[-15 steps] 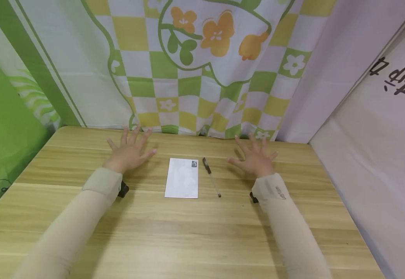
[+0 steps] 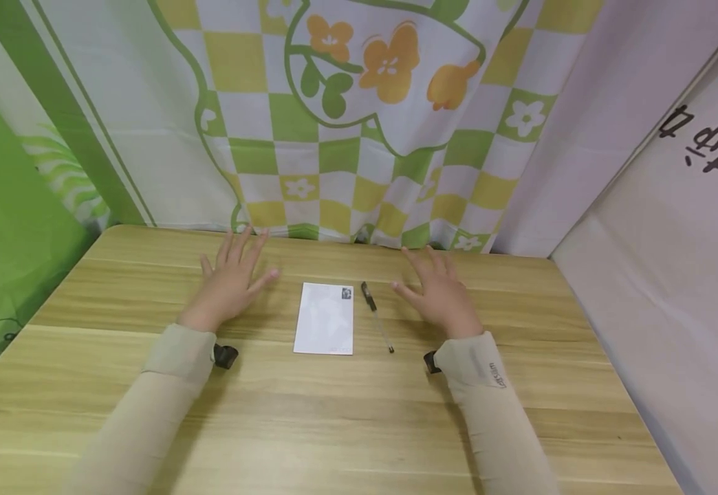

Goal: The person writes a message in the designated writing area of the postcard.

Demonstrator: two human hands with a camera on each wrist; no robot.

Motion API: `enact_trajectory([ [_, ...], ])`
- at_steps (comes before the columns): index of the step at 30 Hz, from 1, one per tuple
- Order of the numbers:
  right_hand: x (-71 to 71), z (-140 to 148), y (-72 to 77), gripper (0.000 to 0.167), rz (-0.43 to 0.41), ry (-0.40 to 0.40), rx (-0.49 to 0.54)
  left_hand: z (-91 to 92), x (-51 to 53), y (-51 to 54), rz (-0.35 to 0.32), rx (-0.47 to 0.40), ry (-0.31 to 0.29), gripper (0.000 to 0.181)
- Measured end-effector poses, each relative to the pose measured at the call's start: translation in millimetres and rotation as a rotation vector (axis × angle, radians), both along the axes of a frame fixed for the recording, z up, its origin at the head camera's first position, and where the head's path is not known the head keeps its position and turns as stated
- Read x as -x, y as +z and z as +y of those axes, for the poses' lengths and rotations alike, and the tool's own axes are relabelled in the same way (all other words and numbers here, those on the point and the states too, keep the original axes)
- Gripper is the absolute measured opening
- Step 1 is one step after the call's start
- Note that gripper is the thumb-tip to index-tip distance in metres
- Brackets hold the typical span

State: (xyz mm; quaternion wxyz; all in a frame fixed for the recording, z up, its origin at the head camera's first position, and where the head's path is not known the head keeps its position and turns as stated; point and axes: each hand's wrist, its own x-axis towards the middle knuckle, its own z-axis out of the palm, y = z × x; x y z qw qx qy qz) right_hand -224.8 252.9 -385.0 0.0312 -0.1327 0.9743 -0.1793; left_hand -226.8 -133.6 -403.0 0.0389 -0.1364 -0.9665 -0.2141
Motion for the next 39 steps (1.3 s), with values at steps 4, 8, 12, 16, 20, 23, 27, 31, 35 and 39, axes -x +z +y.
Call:
enact_trajectory([
  [4,-6.7,-7,-3.1,0.077,0.006,-0.003,0.070,2.6,-6.3,2.8,0.024,-0.015,0.007,0.076],
  [8,-12.3,-15,-3.0,0.074,0.026,-0.021,0.105,7.7,-11.7,5.5,0.060,-0.031,-0.018,0.073],
  [12,-14.5,-25,-3.2,0.069,0.038,-0.026,0.138,12.2,-14.6,3.1,0.147,-0.071,-0.089,0.069],
  [16,-15.3,-36,-5.1,0.062,0.026,-0.023,0.206,15.2,-14.9,-2.3,0.235,-0.137,-0.157,0.063],
  [20,-16.2,-44,-10.3,0.058,0.005,-0.028,0.256,19.6,-15.7,-5.1,0.240,-0.217,-0.187,0.059],
  [23,-17.2,-46,-14.6,0.055,-0.002,-0.035,0.261,23.6,-18.2,-5.4,0.200,-0.285,-0.192,0.055],
  [27,-17.6,-45,-19.0,0.049,-0.001,-0.041,0.277,29.0,-22.0,-6.5,0.130,-0.365,-0.195,0.052],
  [31,-17.3,-44,-22.1,0.043,-0.022,-0.041,0.313,33.9,-22.7,-10.2,0.083,-0.407,-0.209,0.048],
  [35,-16.4,-46,-24.7,0.043,-0.082,-0.038,0.324,36.1,-21.9,-15.4,0.032,-0.450,-0.206,0.047],
  [39,-15.2,-49,-26.9,0.045,-0.127,-0.048,0.316,34.8,-21.1,-19.6,-0.009,-0.516,-0.190,0.045],
])
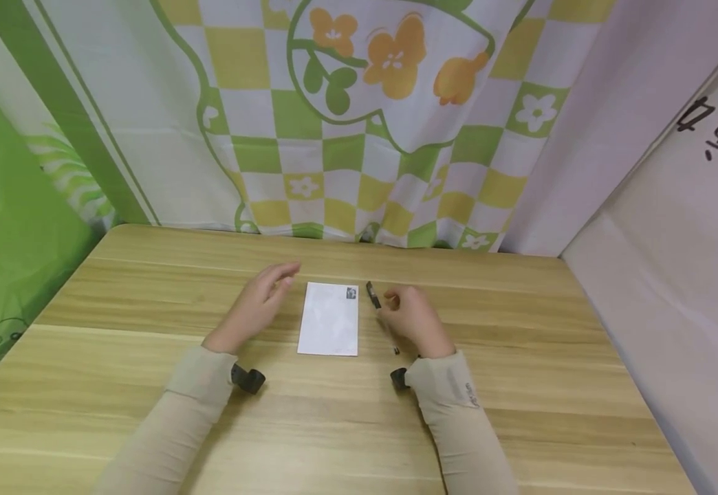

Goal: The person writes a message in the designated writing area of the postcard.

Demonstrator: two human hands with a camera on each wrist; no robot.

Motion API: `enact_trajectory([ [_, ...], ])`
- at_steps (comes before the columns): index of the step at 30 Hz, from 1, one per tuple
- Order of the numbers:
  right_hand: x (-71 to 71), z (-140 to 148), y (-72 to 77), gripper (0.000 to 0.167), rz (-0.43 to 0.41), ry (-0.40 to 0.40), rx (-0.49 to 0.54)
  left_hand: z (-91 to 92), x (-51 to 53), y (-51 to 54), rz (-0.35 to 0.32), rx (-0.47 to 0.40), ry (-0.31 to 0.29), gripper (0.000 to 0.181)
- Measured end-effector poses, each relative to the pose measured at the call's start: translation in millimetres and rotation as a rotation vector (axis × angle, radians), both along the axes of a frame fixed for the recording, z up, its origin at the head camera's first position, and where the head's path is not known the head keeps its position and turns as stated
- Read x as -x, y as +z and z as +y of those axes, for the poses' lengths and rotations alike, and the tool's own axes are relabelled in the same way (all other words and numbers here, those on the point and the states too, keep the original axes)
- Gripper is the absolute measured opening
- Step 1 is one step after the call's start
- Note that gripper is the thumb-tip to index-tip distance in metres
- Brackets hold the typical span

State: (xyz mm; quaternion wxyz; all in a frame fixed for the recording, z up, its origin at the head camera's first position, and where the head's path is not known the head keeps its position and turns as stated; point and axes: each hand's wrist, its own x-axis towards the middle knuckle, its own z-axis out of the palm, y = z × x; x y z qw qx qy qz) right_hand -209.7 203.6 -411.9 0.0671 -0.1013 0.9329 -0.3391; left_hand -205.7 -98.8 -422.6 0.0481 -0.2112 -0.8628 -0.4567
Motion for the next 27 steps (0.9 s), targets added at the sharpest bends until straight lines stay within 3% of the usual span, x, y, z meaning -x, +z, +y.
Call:
enact_trajectory([
  [9,0.7,-2,-5.1,0.040,-0.066,-0.010,0.015,-2.0,3.6,-8.4,-0.078,-0.130,0.018,0.040],
  [18,1.9,-4,-7.3,0.034,-0.068,-0.019,-0.024,0.8,7.9,-18.5,-0.120,-0.140,0.008,0.038],
  [27,2.2,-6,-6.9,0.028,-0.084,-0.027,-0.035,6.8,2.2,-19.2,-0.212,-0.139,-0.040,0.037],
])
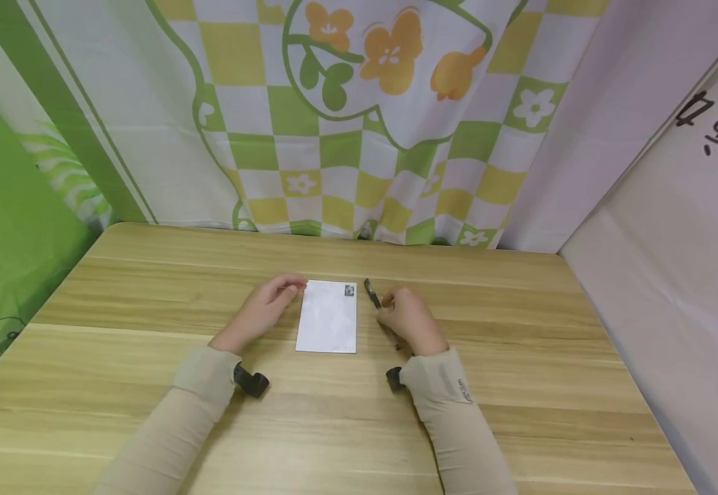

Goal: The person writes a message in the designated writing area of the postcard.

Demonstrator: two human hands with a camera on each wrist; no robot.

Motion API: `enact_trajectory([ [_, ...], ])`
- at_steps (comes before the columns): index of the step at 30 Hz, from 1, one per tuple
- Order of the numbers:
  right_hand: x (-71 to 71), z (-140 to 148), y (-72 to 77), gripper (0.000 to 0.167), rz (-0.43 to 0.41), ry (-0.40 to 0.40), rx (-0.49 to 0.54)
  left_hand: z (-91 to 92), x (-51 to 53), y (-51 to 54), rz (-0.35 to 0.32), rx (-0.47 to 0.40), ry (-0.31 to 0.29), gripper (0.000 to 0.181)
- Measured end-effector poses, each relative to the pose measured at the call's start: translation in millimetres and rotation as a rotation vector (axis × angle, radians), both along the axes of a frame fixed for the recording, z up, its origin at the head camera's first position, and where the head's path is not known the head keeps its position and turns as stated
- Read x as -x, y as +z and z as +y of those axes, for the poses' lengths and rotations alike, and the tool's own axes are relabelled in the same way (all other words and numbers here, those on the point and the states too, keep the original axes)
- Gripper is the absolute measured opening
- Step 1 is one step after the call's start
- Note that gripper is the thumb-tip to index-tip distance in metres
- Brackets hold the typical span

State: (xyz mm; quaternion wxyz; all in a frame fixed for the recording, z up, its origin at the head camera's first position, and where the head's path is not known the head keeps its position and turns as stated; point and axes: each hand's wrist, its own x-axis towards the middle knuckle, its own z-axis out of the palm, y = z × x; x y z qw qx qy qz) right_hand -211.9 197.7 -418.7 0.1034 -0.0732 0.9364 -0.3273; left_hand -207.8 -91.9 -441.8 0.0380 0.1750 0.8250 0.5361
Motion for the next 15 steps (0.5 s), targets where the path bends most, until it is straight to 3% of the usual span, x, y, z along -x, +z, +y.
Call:
enact_trajectory([
  [9,-0.1,-1.6,1.0,0.027,-0.026,-0.006,0.001,4.2,-1.3,1.2,-0.035,-0.062,-0.037,0.031],
  [15,-1.0,-1.9,1.8,0.028,-0.034,-0.006,-0.002,5.7,-0.9,0.6,-0.064,-0.038,-0.043,0.032],
])
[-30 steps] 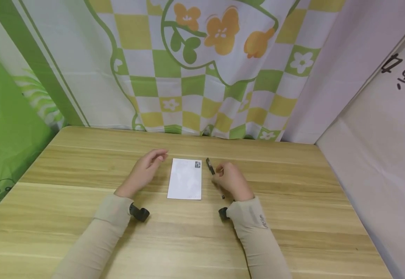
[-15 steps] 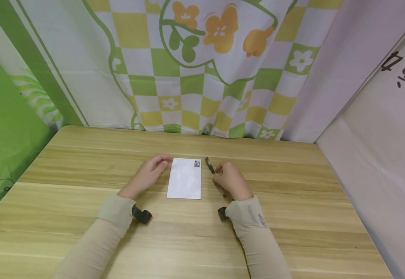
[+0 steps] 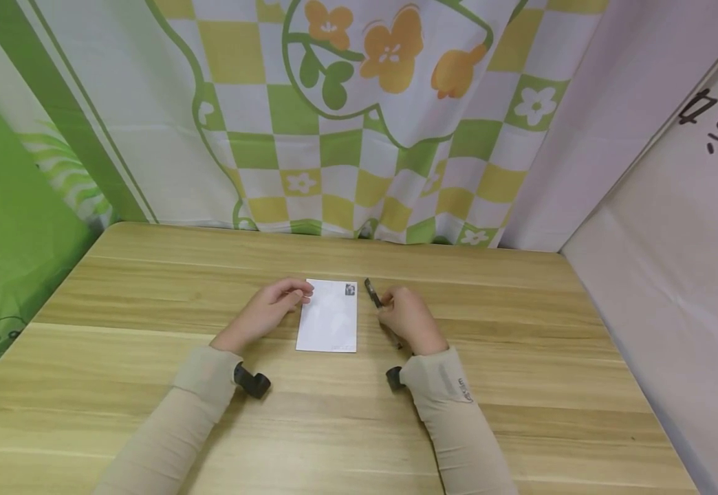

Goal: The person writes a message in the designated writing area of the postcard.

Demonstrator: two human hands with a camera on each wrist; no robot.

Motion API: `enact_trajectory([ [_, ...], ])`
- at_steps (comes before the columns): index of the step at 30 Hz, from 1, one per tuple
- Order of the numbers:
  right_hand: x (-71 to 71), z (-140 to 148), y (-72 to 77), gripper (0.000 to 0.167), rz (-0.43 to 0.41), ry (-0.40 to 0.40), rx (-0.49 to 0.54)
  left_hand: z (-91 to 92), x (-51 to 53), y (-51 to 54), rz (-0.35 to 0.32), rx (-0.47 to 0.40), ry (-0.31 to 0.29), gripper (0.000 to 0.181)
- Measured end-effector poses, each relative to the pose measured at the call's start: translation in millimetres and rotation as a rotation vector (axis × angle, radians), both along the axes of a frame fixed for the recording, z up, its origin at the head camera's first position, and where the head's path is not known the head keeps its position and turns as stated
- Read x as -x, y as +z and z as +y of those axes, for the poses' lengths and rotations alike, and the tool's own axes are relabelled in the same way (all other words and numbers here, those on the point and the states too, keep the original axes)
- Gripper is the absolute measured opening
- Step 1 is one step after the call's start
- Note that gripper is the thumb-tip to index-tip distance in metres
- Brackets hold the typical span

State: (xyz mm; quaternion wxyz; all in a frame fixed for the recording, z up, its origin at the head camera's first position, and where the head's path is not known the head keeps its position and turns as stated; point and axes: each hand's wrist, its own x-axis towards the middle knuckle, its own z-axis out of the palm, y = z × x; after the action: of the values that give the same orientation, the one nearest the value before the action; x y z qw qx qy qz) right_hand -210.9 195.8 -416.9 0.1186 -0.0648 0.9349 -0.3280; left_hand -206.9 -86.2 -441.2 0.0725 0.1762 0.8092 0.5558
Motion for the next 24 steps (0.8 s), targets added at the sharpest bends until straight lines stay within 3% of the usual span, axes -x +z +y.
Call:
enact_trajectory([
  [12,-1.6,-4.9,2.7,0.027,0.056,0.025,-0.006,2.8,0.5,-0.4,-0.136,-0.087,0.028,0.030],
  [24,-4.6,-8.3,4.9,0.022,0.080,0.069,0.069,5.3,-1.3,1.2,-0.187,-0.121,0.022,0.030],
])
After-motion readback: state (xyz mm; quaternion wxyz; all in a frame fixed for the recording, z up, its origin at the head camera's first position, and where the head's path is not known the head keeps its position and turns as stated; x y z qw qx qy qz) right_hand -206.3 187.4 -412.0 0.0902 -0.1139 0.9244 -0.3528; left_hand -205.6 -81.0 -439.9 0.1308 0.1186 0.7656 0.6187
